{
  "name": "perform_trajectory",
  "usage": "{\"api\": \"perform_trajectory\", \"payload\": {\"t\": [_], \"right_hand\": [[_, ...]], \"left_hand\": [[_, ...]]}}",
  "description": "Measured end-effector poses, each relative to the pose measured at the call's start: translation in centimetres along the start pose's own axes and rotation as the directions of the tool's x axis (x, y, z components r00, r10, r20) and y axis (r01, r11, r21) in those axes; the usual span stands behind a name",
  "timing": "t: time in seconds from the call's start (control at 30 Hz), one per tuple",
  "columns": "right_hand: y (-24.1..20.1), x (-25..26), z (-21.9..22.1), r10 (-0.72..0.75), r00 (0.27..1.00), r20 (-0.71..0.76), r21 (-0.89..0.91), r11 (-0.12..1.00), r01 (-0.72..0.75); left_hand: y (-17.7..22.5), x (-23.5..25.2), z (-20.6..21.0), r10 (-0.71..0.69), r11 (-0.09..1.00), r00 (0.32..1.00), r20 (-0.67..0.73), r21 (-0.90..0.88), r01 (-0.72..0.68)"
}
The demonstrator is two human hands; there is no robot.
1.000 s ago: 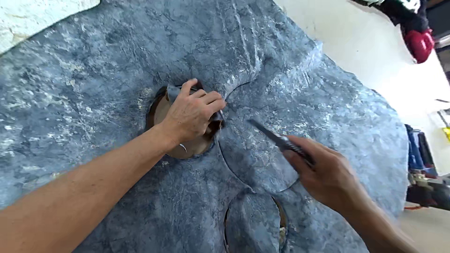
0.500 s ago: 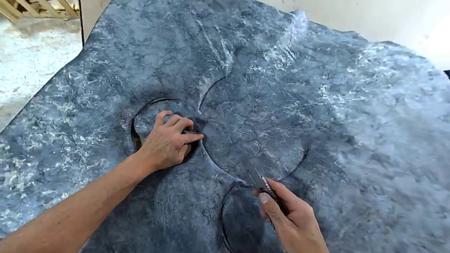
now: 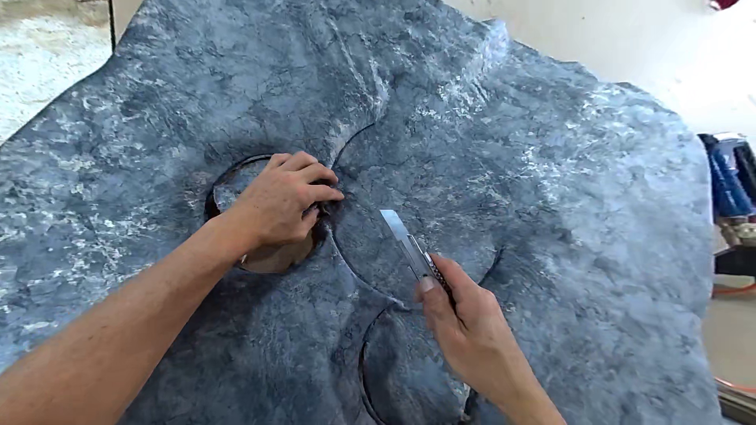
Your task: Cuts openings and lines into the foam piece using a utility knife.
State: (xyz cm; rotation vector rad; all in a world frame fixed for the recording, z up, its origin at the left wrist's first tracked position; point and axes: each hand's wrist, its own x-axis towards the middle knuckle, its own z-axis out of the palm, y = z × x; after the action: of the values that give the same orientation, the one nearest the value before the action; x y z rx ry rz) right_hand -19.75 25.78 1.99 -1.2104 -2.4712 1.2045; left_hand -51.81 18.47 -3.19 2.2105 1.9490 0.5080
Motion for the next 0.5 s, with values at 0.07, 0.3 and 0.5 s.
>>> {"api": "perform_trajectory", "payload": {"t": [0.07, 0.3, 0.5], "right_hand": [[0.1, 0.1, -0.7, 0.046, 0.995, 0.087, 0.071, 0.996, -0.052], [-1.2, 1.4, 0.2, 0.012, 0.990, 0.138, -0.083, 0.997, -0.001], [-3.2, 3.2, 3.8, -0.281, 0.960, 0.005, -0.392, 0.882, 0.260]], "left_hand": [[0.0, -0.3, 0.4, -0.021, 0.999, 0.999, -0.042, -0.050, 0.018], [-1.2, 1.0, 0.0, 0.006, 1.000, 1.000, -0.022, 0.022, -0.006], [-2.8, 2.8, 0.7, 0.029, 0.998, 0.999, -0.030, -0.057, -0.031]]}}
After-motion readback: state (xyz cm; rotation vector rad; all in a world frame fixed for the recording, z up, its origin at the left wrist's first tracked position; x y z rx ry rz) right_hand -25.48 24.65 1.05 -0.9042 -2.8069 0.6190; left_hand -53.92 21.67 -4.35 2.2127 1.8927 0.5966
